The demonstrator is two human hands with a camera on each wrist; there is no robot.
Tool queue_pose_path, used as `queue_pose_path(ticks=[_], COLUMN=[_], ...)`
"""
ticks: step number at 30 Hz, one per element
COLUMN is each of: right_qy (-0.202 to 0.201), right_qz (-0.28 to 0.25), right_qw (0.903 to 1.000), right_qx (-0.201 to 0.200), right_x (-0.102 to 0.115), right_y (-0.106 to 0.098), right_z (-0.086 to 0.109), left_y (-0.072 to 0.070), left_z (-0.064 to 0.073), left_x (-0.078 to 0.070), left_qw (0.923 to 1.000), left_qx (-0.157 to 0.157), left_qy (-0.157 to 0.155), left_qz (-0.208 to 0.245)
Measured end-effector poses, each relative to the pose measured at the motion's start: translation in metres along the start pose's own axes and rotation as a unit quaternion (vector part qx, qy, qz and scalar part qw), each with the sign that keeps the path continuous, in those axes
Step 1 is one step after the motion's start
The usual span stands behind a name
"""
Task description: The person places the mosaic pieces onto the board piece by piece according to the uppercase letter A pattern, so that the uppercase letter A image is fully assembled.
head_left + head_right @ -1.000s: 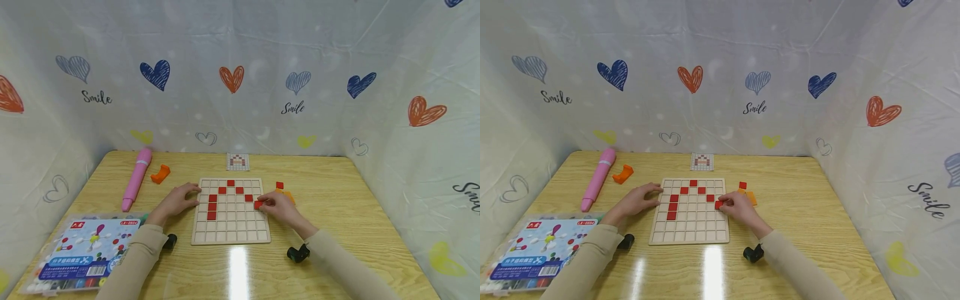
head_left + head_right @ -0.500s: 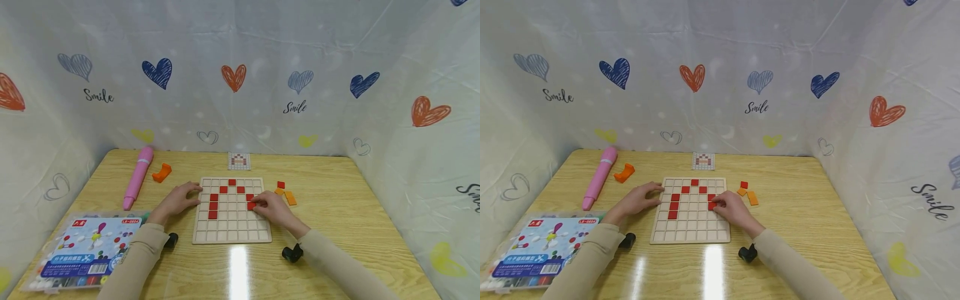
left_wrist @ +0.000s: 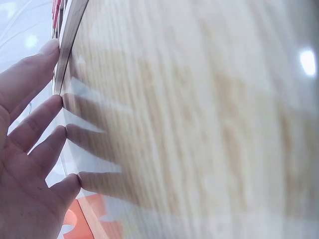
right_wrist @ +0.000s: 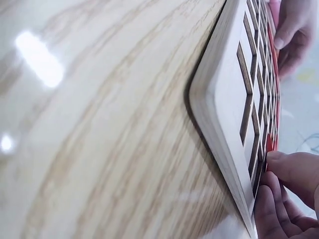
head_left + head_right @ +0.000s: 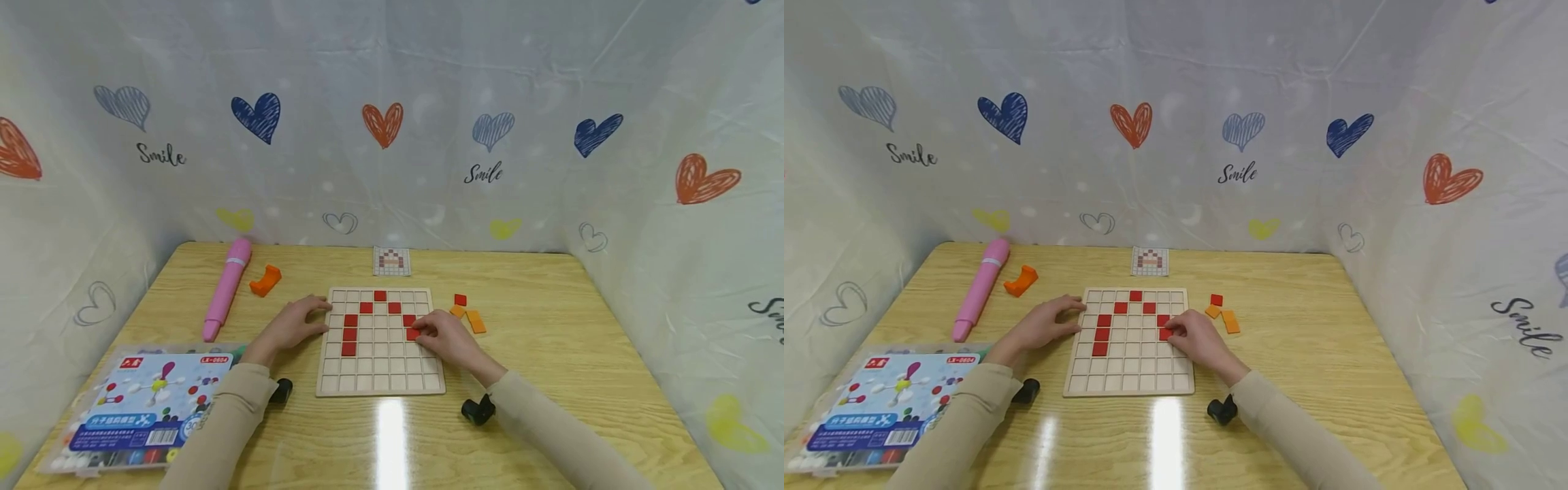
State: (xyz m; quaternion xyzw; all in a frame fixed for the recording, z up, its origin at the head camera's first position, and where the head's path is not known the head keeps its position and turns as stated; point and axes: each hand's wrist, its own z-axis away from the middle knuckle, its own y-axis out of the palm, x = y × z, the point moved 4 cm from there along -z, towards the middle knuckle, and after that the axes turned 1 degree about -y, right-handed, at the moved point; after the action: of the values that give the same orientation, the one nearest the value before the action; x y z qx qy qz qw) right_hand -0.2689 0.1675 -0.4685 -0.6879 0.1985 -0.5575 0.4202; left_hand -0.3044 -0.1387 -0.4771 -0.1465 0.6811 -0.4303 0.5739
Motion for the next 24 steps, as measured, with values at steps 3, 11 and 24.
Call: queue_pose_path(ticks=[3, 11, 24], right_qy=[-0.008, -0.014, -0.01], right_qz=[0.007, 0.019, 0.013], right_qw=[0.9999, 0.9997, 0.9997], right_qx=[-0.003, -0.011, -0.017], right_x=[-0.0009, 0.0009, 0.0008], right_y=[0.0001, 0.0008, 0.0026], right_z=[-0.0001, -0.0013, -0.0014], left_y=[-0.0007, -0.001, -0.001], left_z=[-0.0004, -0.0005, -0.0006], left_x=[0.0002, -0.0004, 0.0018], left_qw=[1.0, 1.0, 0.9999], left_qx=[0.0, 0.001, 0.003], left_qy=[0.0, -0.002, -0.006], left_qz=[0.0, 0.005, 0.01])
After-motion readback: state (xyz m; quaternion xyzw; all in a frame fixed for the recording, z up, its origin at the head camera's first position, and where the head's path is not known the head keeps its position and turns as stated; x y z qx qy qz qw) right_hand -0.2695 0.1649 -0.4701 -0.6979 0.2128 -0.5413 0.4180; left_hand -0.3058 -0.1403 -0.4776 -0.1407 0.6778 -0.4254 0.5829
